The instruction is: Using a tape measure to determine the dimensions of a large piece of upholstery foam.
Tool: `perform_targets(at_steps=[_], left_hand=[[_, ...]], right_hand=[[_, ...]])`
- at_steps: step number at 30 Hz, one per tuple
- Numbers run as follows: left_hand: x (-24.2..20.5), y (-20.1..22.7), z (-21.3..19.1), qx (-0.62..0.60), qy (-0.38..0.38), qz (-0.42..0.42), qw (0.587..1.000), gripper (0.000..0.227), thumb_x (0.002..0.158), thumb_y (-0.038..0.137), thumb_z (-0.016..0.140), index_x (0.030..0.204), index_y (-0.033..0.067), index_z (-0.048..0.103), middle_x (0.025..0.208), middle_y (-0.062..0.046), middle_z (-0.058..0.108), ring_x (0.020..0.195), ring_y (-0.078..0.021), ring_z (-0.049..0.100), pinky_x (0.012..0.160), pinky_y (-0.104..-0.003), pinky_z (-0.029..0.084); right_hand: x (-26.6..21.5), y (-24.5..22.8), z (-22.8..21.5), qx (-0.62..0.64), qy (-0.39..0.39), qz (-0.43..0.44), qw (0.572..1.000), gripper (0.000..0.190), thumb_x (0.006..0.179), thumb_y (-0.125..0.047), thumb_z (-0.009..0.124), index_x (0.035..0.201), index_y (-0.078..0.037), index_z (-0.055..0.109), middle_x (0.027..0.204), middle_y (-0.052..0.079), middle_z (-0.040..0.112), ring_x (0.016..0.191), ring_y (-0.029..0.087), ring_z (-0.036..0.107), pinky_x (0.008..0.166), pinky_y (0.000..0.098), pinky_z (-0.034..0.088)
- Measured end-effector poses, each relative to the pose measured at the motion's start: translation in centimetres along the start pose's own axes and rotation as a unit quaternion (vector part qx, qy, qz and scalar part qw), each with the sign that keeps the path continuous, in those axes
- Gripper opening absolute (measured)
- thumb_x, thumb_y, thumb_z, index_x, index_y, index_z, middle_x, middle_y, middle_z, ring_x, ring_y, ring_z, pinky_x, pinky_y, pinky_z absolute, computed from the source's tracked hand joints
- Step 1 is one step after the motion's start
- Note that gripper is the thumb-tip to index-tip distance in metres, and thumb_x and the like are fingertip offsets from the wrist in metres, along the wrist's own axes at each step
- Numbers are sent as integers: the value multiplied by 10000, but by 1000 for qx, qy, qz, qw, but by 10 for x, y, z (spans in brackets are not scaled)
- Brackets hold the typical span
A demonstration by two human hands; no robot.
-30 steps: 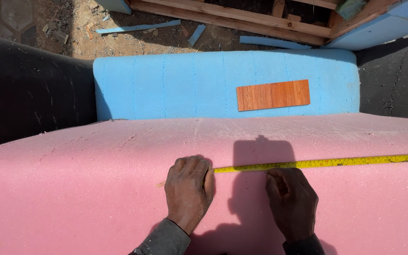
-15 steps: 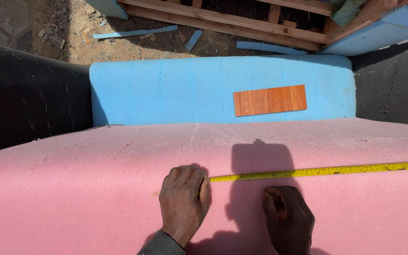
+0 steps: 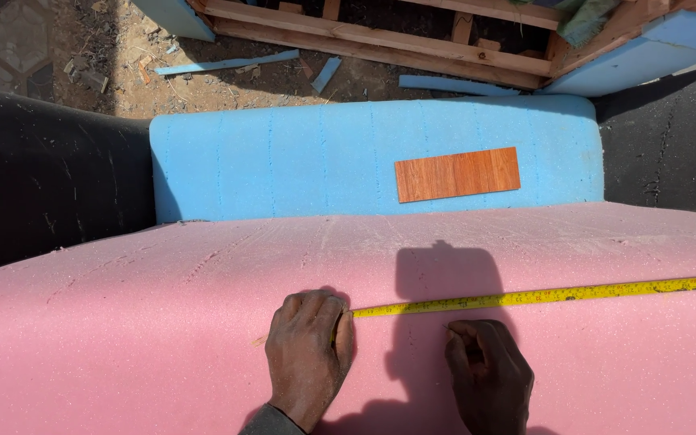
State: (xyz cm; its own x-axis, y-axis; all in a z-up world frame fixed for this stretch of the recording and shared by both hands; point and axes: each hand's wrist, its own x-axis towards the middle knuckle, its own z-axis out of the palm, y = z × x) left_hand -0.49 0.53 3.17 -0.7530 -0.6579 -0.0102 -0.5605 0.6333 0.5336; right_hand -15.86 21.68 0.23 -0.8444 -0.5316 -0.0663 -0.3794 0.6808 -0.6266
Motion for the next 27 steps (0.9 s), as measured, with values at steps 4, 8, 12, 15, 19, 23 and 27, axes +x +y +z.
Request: perform_targets(at_steps=[4, 8, 12, 15, 19, 23, 27], left_hand=[[-1, 1, 2, 17, 1, -3, 1000, 156, 1105, 250, 641, 1091, 159, 767, 1177, 4, 791, 993, -333, 631, 841, -487, 505], [-2, 0, 2, 9, -1, 1, 1000, 174, 1095, 236, 659, 1115, 136, 801, 1141, -30, 793, 1053, -342, 666, 905, -496, 526], [-3, 3, 0, 10, -4, -4, 1000, 179, 1099, 241, 640, 1086, 144, 789, 1147, -25, 789, 1040, -341, 650, 882, -497, 516], [-1, 4, 0, 15, 0, -4, 1000, 158, 1088, 220, 646, 1075, 145, 784, 1137, -20, 791, 1023, -329, 651, 863, -480, 514], [-2, 3, 0, 10, -3, -1, 1000, 179, 1105, 240, 643, 1122, 140, 791, 1152, -31, 784, 1034, -347, 642, 848, -501, 514], [-2, 2, 1, 11, 1, 2, 1000, 167, 1100, 222, 644, 1104, 133, 785, 1165, -24, 794, 1028, -336, 652, 868, -488, 519], [-4, 3, 0, 10, -6, -6, 1000, 177, 1099, 241, 640, 1114, 134, 780, 1168, -23, 789, 1020, -336, 639, 852, -495, 512]], right_hand=[[2, 2, -8, 17, -14, -20, 1000, 159, 961, -92, 811, 1100, -167, 835, 1050, 5, 822, 912, 200, 788, 865, 354, 615], [1, 0, -11, 38, -8, -8, 999, 151, 971, -59, 820, 1098, -139, 834, 1037, -2, 836, 900, 163, 808, 853, 322, 632], [1, 3, -9, 25, -6, -37, 999, 150, 976, -41, 834, 1105, -117, 817, 1065, 6, 833, 902, 181, 799, 866, 333, 639], [3, 2, -9, 21, -10, -23, 999, 162, 968, -50, 834, 1112, -124, 829, 1072, 5, 835, 908, 179, 795, 861, 334, 635], [2, 4, -9, 27, -10, -16, 999, 152, 972, -62, 838, 1111, -123, 828, 1059, -3, 840, 906, 168, 797, 853, 329, 644], [8, -6, -8, 25, -14, -33, 999, 159, 968, -38, 830, 1095, -133, 832, 1030, 0, 823, 857, 178, 761, 801, 333, 615], [14, -14, -4, 33, -16, -74, 997, 111, 996, -33, 815, 1087, -97, 821, 1063, 43, 832, 936, 230, 779, 861, 368, 620]])
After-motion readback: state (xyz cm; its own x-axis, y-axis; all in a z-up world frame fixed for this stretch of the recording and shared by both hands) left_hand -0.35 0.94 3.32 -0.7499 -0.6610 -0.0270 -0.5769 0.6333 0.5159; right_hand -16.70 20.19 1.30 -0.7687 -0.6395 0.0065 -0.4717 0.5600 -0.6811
